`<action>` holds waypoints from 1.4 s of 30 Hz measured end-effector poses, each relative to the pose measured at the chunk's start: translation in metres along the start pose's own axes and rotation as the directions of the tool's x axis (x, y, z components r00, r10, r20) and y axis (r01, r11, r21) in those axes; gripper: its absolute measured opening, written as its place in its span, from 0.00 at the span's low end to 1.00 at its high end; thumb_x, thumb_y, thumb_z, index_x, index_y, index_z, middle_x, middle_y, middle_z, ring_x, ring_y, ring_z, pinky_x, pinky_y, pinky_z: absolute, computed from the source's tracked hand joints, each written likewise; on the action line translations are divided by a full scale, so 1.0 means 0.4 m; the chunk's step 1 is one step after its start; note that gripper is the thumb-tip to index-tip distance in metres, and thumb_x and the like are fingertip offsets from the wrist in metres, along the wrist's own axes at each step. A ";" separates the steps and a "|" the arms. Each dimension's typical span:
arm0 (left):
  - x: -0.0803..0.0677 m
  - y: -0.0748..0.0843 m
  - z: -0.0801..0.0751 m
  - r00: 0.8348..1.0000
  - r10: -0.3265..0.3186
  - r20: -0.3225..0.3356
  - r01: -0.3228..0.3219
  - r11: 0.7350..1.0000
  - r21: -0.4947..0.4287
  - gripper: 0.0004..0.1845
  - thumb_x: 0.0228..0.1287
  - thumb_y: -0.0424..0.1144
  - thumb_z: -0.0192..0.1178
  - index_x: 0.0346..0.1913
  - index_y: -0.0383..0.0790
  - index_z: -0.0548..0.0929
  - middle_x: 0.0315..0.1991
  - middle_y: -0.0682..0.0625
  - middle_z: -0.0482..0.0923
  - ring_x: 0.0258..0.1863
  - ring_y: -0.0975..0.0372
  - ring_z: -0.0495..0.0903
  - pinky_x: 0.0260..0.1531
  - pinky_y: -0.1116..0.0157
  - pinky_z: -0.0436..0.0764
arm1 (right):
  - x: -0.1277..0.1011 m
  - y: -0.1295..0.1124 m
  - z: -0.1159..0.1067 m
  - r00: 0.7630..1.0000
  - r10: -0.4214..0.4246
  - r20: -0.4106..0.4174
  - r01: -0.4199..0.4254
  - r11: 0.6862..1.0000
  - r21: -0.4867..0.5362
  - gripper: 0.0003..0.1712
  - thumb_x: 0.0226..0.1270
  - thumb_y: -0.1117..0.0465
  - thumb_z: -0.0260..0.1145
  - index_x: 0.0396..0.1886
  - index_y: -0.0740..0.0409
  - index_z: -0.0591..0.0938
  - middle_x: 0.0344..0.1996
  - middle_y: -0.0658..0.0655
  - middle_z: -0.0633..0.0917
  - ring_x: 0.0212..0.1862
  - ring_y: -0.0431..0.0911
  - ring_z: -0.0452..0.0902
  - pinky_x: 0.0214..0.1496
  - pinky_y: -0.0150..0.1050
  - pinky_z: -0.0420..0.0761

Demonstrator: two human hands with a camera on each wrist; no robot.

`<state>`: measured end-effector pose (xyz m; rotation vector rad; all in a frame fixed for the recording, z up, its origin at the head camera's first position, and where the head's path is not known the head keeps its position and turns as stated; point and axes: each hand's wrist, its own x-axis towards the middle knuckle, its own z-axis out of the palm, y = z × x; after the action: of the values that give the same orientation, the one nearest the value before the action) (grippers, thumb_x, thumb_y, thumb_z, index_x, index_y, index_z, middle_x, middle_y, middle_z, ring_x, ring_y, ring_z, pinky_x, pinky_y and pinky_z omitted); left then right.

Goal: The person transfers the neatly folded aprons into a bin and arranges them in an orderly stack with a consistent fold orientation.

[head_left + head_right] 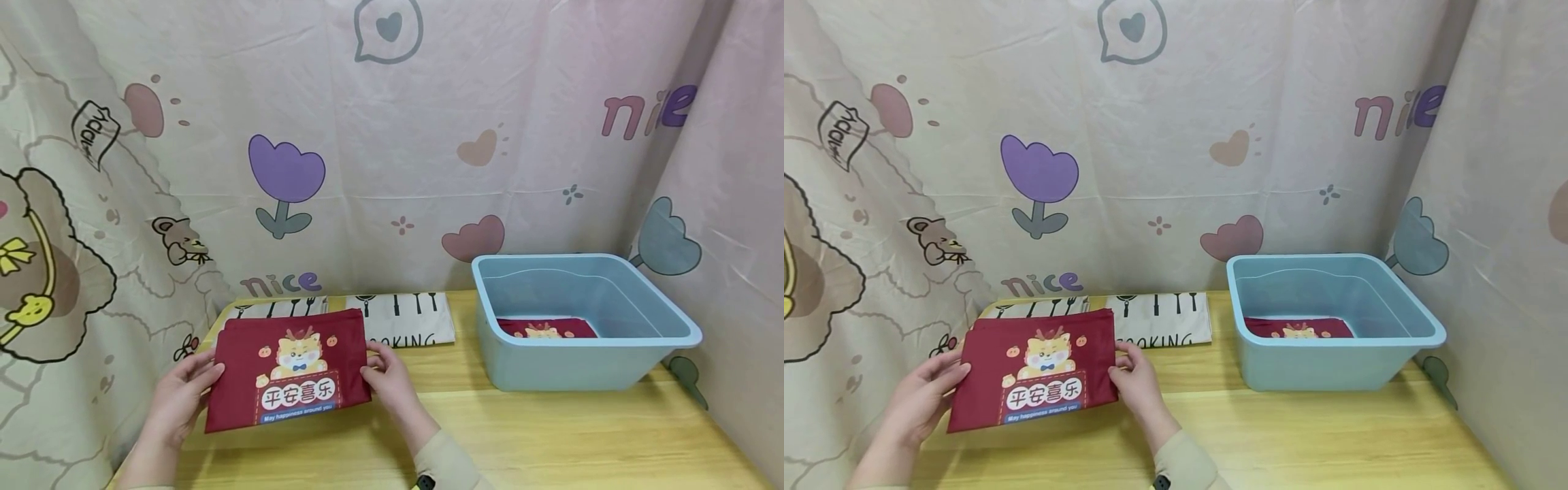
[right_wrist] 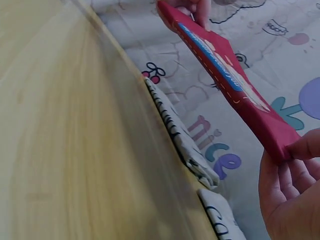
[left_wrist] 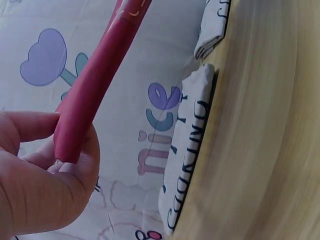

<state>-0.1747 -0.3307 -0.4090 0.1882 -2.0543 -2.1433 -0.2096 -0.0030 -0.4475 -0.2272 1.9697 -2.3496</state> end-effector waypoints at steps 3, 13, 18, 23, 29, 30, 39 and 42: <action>-0.001 0.007 0.014 1.000 0.027 0.007 -0.027 1.000 0.000 0.18 0.68 0.31 0.61 0.39 0.65 0.84 0.36 0.67 0.83 0.35 0.73 0.80 0.32 0.72 0.82 | 0.000 -0.015 -0.016 0.999 -0.036 0.015 0.037 0.999 -0.020 0.27 0.64 0.76 0.59 0.64 0.68 0.74 0.35 0.61 0.85 0.35 0.44 0.79 0.38 0.40 0.84; -0.008 0.027 0.065 0.995 0.097 0.033 -0.096 0.994 -0.046 0.19 0.68 0.27 0.60 0.43 0.61 0.86 0.36 0.62 0.84 0.33 0.71 0.81 0.31 0.72 0.81 | 0.001 -0.050 -0.068 0.995 -0.090 0.031 0.092 0.993 -0.075 0.25 0.64 0.76 0.59 0.63 0.69 0.74 0.37 0.64 0.86 0.34 0.42 0.79 0.37 0.41 0.85; -0.009 0.033 0.090 0.993 0.114 0.041 -0.110 0.990 -0.089 0.19 0.69 0.26 0.59 0.44 0.59 0.86 0.37 0.61 0.84 0.34 0.70 0.81 0.32 0.73 0.81 | -0.002 -0.073 -0.086 0.992 -0.123 0.021 0.124 0.987 -0.104 0.25 0.64 0.76 0.59 0.62 0.69 0.75 0.37 0.66 0.85 0.32 0.43 0.79 0.37 0.39 0.85; -0.005 0.042 0.119 0.987 0.150 0.054 -0.142 0.981 -0.133 0.19 0.68 0.24 0.58 0.46 0.55 0.86 0.37 0.58 0.85 0.33 0.69 0.83 0.31 0.72 0.82 | -0.005 -0.092 -0.102 0.989 -0.147 -0.008 0.144 0.980 -0.140 0.25 0.64 0.76 0.60 0.62 0.69 0.75 0.38 0.66 0.85 0.33 0.43 0.79 0.37 0.35 0.82; -0.006 0.059 0.157 0.983 0.175 0.052 -0.164 0.972 -0.169 0.18 0.68 0.23 0.58 0.47 0.52 0.87 0.36 0.57 0.85 0.33 0.68 0.82 0.31 0.72 0.82 | -0.008 -0.109 -0.122 0.985 -0.170 -0.044 0.160 0.972 -0.172 0.25 0.65 0.76 0.60 0.62 0.69 0.75 0.38 0.66 0.85 0.34 0.45 0.79 0.39 0.34 0.80; -0.007 0.062 0.163 0.984 0.173 0.048 -0.162 0.972 -0.170 0.18 0.68 0.24 0.59 0.47 0.52 0.86 0.36 0.57 0.84 0.33 0.68 0.82 0.31 0.72 0.82 | -0.009 -0.112 -0.125 0.983 -0.176 -0.049 0.164 0.970 -0.178 0.24 0.65 0.75 0.60 0.62 0.69 0.75 0.38 0.65 0.85 0.34 0.45 0.79 0.39 0.34 0.80; -0.009 0.073 0.217 0.982 0.189 0.009 -0.183 0.959 -0.215 0.16 0.67 0.24 0.60 0.47 0.48 0.86 0.36 0.56 0.83 0.32 0.68 0.82 0.30 0.72 0.81 | -0.011 -0.132 -0.157 0.971 -0.226 -0.085 0.204 0.957 -0.206 0.23 0.64 0.76 0.60 0.60 0.70 0.76 0.36 0.65 0.85 0.36 0.47 0.80 0.42 0.33 0.79; -0.009 0.076 0.236 0.981 0.192 0.010 -0.185 0.956 -0.227 0.15 0.67 0.24 0.60 0.48 0.47 0.86 0.35 0.55 0.83 0.32 0.67 0.81 0.30 0.72 0.81 | -0.014 -0.143 -0.171 0.970 -0.224 -0.091 0.202 0.957 -0.207 0.23 0.65 0.76 0.59 0.61 0.70 0.75 0.37 0.64 0.84 0.37 0.48 0.80 0.43 0.33 0.79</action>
<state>-0.1897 -0.2389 -0.3747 -0.0690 -1.7457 -2.2469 -0.2122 0.0744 -0.4032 -0.3413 2.3450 -2.3359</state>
